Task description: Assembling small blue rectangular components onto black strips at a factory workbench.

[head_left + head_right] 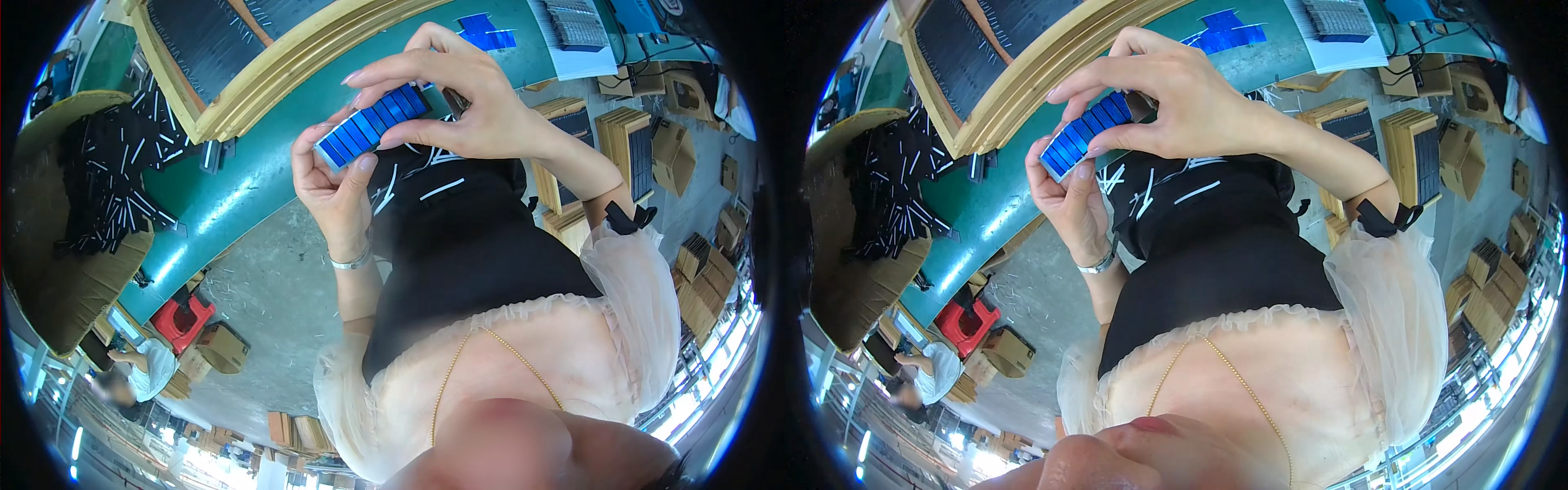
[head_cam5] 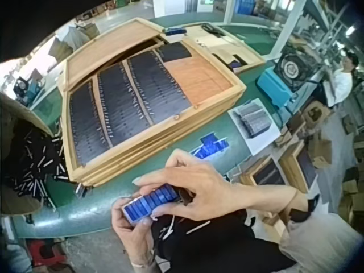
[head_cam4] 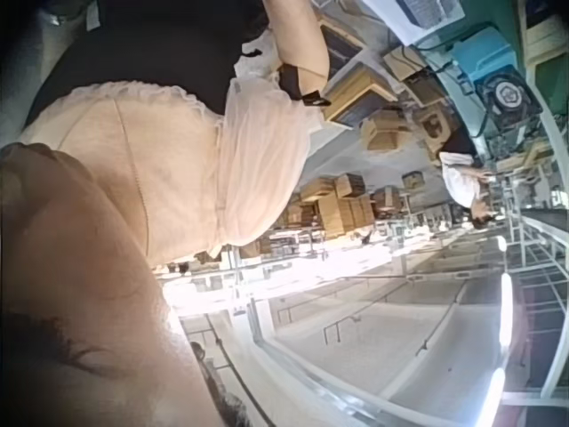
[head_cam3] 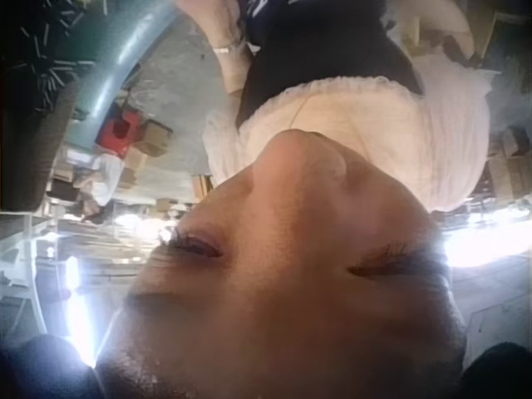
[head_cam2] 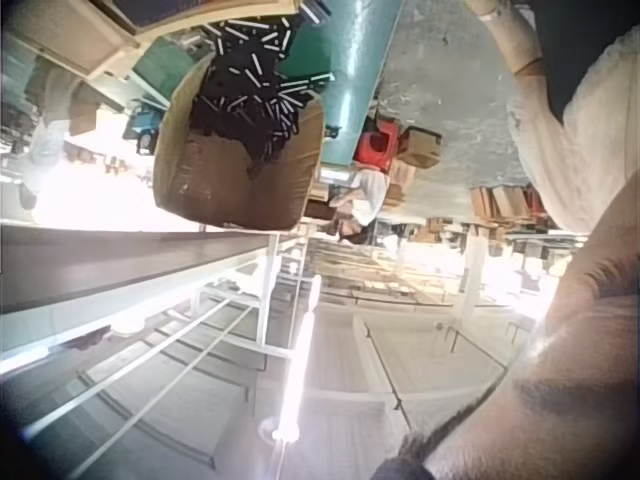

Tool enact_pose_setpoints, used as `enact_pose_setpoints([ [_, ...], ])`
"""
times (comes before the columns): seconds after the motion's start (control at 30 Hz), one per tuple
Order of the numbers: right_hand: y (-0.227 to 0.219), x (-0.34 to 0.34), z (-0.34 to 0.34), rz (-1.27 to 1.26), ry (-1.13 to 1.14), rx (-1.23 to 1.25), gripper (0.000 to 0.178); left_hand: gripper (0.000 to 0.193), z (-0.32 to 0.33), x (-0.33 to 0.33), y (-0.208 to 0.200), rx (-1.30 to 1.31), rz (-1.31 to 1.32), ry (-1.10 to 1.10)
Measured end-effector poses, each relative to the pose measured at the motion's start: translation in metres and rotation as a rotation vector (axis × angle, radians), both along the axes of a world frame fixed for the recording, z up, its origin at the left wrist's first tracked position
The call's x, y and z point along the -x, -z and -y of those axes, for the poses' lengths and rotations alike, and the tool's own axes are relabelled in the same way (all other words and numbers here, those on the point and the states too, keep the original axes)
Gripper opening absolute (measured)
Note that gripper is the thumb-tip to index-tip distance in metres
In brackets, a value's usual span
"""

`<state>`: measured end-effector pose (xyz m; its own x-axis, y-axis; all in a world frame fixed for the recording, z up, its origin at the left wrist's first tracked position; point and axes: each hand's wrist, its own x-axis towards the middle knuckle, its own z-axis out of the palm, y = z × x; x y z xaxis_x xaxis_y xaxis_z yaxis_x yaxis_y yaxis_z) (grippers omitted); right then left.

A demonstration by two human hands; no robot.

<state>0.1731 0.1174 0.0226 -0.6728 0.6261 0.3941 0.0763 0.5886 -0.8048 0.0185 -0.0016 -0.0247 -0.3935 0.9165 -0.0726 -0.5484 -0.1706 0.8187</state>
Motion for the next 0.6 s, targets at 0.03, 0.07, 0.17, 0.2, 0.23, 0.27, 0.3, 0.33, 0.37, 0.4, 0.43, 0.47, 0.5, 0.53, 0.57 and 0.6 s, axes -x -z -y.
enact_pose_setpoints([
  [0.03, -0.0009, -0.0001, -0.0001, 0.003, 0.0, 0.003, 0.051, 0.055, 0.0002, -0.0002, -0.001, 0.009, 0.002, 0.002],
  [0.07, -0.0015, 0.0002, -0.0005, 0.003, 0.0, -0.002, 0.052, 0.055, 0.0002, -0.0001, -0.0013, 0.011, 0.004, 0.002],
  [0.17, 0.0008, 0.0025, -0.0024, -0.009, 0.018, -0.039, 0.051, 0.055, -0.0002, 0.0001, -0.0014, -0.005, 0.015, 0.002],
  [0.2, 0.0013, 0.0028, -0.0024, -0.024, 0.035, -0.075, 0.051, 0.055, 0.0003, 0.0, -0.0016, -0.009, 0.014, 0.002],
  [0.23, 0.0013, 0.0026, -0.0022, -0.022, 0.036, -0.074, 0.051, 0.055, 0.0004, 0.0, -0.0014, -0.014, 0.013, 0.001],
  [0.27, 0.0009, 0.0024, -0.0021, -0.014, 0.035, -0.071, 0.051, 0.055, 0.0006, 0.0, -0.0014, -0.013, 0.014, 0.001],
  [0.3, 0.0008, 0.0022, -0.0019, -0.005, 0.034, -0.069, 0.05, 0.056, 0.0008, 0.0, -0.0014, -0.008, 0.01, 0.001],
  [0.33, 0.0008, 0.0021, -0.0017, -0.005, 0.033, -0.068, 0.05, 0.056, 0.0009, 0.0, -0.0016, -0.005, 0.005, 0.0],
  [0.37, 0.0007, 0.0021, -0.0017, -0.006, 0.031, -0.065, 0.05, 0.056, 0.0011, 0.0001, -0.0018, -0.004, 0.006, -0.001],
  [0.4, 0.0006, 0.0021, -0.0017, -0.008, 0.028, -0.062, 0.051, 0.056, 0.0012, 0.0001, -0.0019, -0.002, 0.004, -0.001],
  [0.43, 0.0006, 0.0021, -0.0018, -0.008, 0.027, -0.062, 0.051, 0.056, 0.0013, 0.0001, -0.0018, -0.001, 0.002, -0.003],
  [0.47, 0.0005, 0.0021, -0.0019, -0.012, 0.027, -0.06, 0.051, 0.056, 0.0014, -0.0001, -0.0018, -0.001, 0.002, -0.004],
  [0.5, 0.0004, 0.0021, -0.002, -0.017, 0.026, -0.059, 0.051, 0.056, 0.0014, -0.0005, -0.0018, -0.002, 0.006, -0.004],
  [0.53, 0.0003, 0.0021, -0.002, -0.017, 0.026, -0.059, 0.051, 0.055, 0.0012, -0.0005, -0.0019, -0.004, 0.009, -0.003],
  [0.57, 0.0003, 0.002, -0.0018, -0.014, 0.027, -0.052, 0.051, 0.055, 0.0011, -0.0003, -0.0021, -0.005, 0.009, -0.003],
  [0.6, 0.0002, 0.0019, -0.0017, -0.01, 0.028, -0.045, 0.051, 0.055, 0.0012, -0.0001, -0.0022, -0.006, 0.008, -0.003],
])
